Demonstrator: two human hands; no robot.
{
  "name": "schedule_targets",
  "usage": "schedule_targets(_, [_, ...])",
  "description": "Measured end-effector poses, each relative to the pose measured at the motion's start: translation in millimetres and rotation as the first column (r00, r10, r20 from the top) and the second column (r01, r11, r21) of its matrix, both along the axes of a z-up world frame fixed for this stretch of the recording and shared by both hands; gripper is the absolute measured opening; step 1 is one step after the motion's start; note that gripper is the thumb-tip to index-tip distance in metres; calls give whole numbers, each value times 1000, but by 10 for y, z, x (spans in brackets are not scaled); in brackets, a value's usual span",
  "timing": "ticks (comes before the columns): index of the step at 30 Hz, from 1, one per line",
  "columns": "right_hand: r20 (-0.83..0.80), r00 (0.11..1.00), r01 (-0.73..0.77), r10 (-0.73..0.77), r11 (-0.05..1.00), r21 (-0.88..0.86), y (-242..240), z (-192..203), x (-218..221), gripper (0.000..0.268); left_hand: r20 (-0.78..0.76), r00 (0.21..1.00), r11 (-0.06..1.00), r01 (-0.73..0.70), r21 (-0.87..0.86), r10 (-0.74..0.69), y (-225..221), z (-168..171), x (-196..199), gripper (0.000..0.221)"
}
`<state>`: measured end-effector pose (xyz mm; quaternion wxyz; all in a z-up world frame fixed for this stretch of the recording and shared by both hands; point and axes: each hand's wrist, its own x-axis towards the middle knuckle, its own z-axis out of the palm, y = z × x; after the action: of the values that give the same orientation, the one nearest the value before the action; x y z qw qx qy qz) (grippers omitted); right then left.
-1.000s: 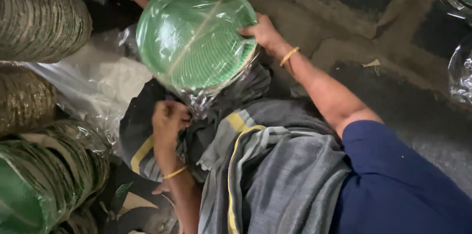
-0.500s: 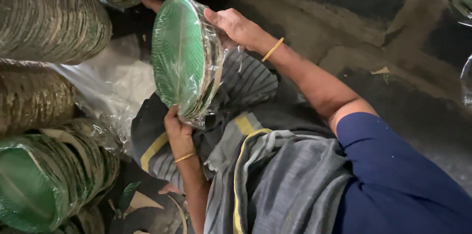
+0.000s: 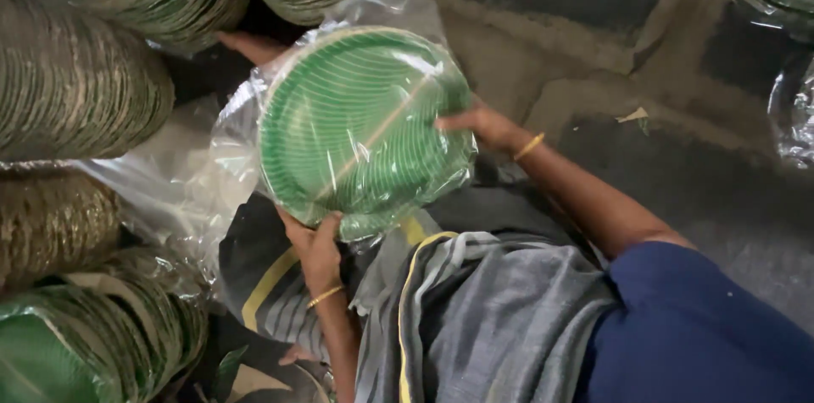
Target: The person sits on the floor of a plate-making workshop and wraps round areca-leaf plates in clear plastic film, smoothing the wrap over each plate by hand. They stack the wrapped plates onto tall piles around them and pick up new unwrapped plates one at a time to continue wrapping.
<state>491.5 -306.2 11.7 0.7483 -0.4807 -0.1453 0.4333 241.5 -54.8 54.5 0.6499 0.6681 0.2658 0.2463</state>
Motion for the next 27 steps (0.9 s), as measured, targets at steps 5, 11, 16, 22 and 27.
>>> schedule_targets(5, [112,992,69,-58,993,-100,-202,-233,-451,62,-207,977,989,71,126,-43,99,-649,-266,55])
schedule_targets(11, [-160,876,450,-455,890,-67,-44,-945,-563,43,-360,874,944,319,-83,-327,-109,244,208,53])
schedule_targets(16, [330,622,778,-710,609,-156,-732,-1466,327,46,-270,757,796,601,-67,-595,433,-630,167,45])
schedule_targets(22, [-116,174,914,-978,116,389,-2809,-984,1219,41,-284,825,844,529,84,-489,784,-1367,225,21])
schedule_targets(27, [-349,307,940,-885,226,254,-4092,-1280,2316,84,-326,831,885,464,-40,-451,674,-1039,359,20])
